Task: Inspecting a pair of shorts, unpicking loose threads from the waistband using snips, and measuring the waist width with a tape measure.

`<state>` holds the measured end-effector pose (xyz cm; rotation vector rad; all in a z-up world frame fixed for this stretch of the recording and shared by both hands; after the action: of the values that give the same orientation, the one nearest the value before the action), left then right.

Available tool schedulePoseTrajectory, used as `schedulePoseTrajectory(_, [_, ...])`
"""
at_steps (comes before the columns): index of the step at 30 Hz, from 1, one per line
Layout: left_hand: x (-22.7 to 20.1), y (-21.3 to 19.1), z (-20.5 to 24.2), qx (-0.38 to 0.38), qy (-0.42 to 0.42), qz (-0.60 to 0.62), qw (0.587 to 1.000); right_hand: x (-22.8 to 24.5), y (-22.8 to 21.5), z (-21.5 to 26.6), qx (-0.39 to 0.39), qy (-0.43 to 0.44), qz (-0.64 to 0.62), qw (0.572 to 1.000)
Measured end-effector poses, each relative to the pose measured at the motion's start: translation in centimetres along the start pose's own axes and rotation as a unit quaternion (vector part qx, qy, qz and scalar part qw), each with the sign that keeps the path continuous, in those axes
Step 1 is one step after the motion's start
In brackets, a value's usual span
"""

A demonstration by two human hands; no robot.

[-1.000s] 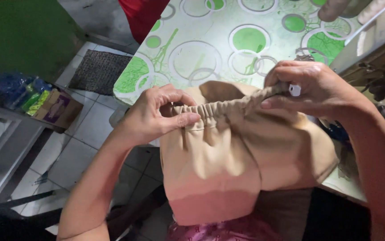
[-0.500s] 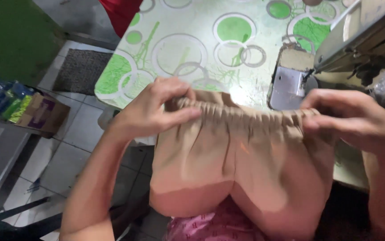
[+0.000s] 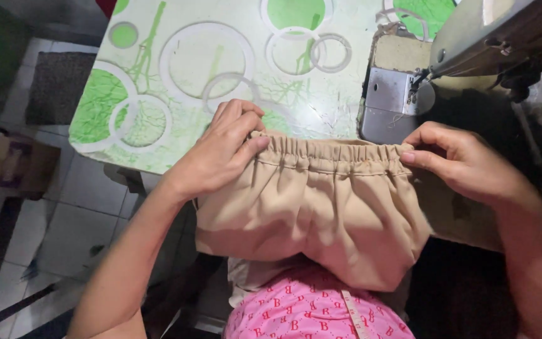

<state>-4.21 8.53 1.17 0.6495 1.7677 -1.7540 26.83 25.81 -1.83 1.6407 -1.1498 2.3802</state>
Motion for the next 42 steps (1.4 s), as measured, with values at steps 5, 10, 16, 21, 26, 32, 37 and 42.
schedulePoseTrajectory(5, [-0.3,-0.3,0.5,0.009,0.000,0.024,1.000,0.9,0.1,0.4,-0.014,-0.021,0.066,0.997])
schedulePoseTrajectory(10, [-0.7,0.0,0.9,-0.005,0.000,0.025,1.000,1.0,0.3,0.8,-0.032,-0.030,0.081,0.996])
schedulePoseTrajectory(16, [-3.4,-0.6,2.1,-0.112,0.053,-0.046,0.991,1.5,0.4,1.3,-0.034,-0.042,0.093,0.994])
schedulePoseTrajectory(21, [-8.8,0.8,5.5,-0.303,0.144,-0.305,0.891,1.6,0.4,1.5,-0.052,-0.001,0.066,0.996])
schedulePoseTrajectory(26, [-8.6,6.3,5.6,-0.169,0.160,-0.264,0.936,1.3,0.5,1.7,-0.049,0.001,0.080,0.996])
schedulePoseTrajectory(32, [-8.7,7.4,5.5,-0.147,0.145,-0.294,0.933,7.5,0.7,8.3,-0.058,-0.076,0.206,0.974])
schedulePoseTrajectory(37, [-9.0,8.0,5.8,-0.154,0.125,-0.372,0.907,8.6,1.1,10.4,-0.024,-0.113,0.158,0.981])
schedulePoseTrajectory(42, [-8.7,8.2,5.7,-0.149,0.113,-0.262,0.947,14.1,5.2,7.3,-0.023,-0.263,0.131,0.956])
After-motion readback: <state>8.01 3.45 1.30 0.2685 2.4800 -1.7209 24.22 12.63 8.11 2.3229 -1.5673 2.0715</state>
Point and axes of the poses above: each hand's wrist, its own z-axis away from the middle knuckle, its own y-axis out of the palm, x = y × z, the point moved 6 cm from there along -z, towards the middle knuckle, and after that the axes turned 8 degrees about -y, right-handed, at the moved point
